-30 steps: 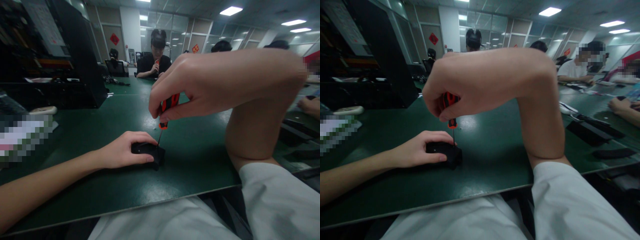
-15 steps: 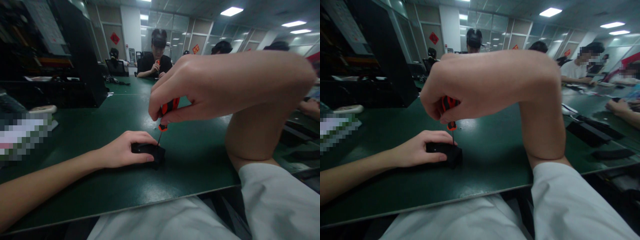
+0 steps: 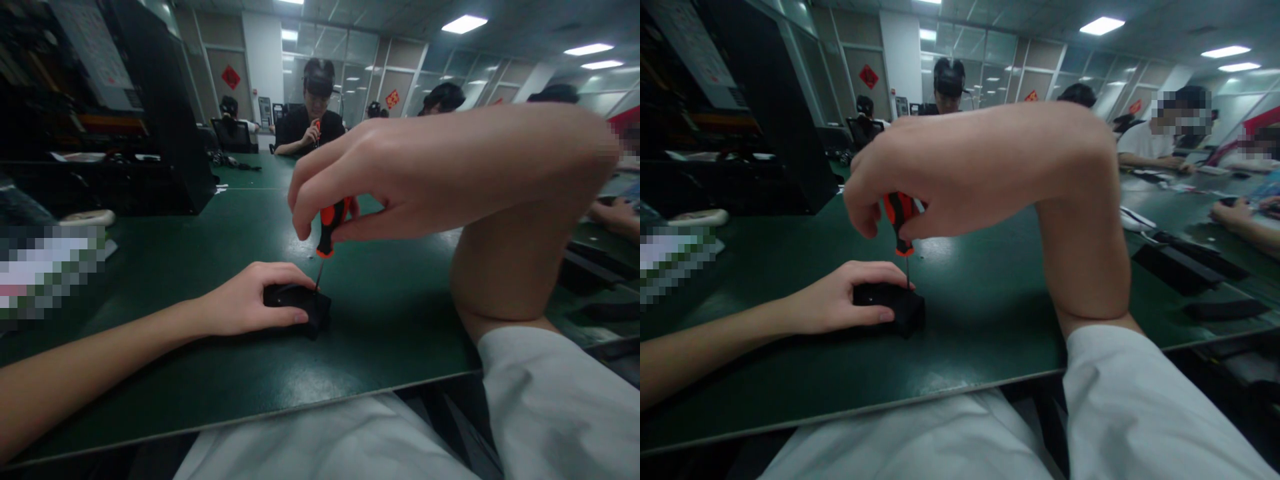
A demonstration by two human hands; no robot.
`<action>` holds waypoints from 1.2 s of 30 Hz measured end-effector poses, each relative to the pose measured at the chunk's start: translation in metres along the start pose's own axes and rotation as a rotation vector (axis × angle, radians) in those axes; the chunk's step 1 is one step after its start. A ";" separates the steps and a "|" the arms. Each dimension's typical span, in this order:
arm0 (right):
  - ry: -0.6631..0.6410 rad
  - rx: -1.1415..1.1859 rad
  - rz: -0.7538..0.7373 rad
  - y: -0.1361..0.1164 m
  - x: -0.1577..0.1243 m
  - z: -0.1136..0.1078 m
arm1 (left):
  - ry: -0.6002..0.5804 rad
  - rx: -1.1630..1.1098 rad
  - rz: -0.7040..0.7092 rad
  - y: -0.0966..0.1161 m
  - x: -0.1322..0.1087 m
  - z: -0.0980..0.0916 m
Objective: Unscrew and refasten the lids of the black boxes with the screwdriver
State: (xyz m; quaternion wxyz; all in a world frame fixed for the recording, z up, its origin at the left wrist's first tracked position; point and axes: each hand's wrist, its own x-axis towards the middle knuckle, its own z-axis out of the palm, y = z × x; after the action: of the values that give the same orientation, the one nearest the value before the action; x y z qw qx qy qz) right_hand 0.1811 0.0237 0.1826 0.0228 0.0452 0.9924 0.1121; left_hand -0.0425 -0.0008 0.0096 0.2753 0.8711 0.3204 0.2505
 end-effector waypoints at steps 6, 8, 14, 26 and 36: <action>0.026 -0.016 0.039 -0.002 0.000 -0.001 | 0.001 0.004 -0.011 0.000 0.000 0.000; 0.019 -0.023 0.018 -0.003 0.000 -0.002 | 0.002 0.005 -0.020 0.000 0.000 0.000; 0.032 -0.048 0.040 -0.006 0.000 -0.002 | -0.005 0.018 -0.011 0.000 0.000 0.000; 0.025 -0.021 0.066 -0.006 0.000 -0.001 | 0.003 0.016 -0.005 0.000 -0.001 0.000; 0.037 -0.043 0.058 -0.008 0.002 -0.001 | -0.005 0.013 -0.019 -0.001 0.000 0.000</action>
State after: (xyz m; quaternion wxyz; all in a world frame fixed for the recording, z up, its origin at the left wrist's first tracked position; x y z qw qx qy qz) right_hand 0.1786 0.0158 0.1821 0.0022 0.0716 0.9883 0.1347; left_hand -0.0431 -0.0005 0.0090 0.2730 0.8705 0.3295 0.2434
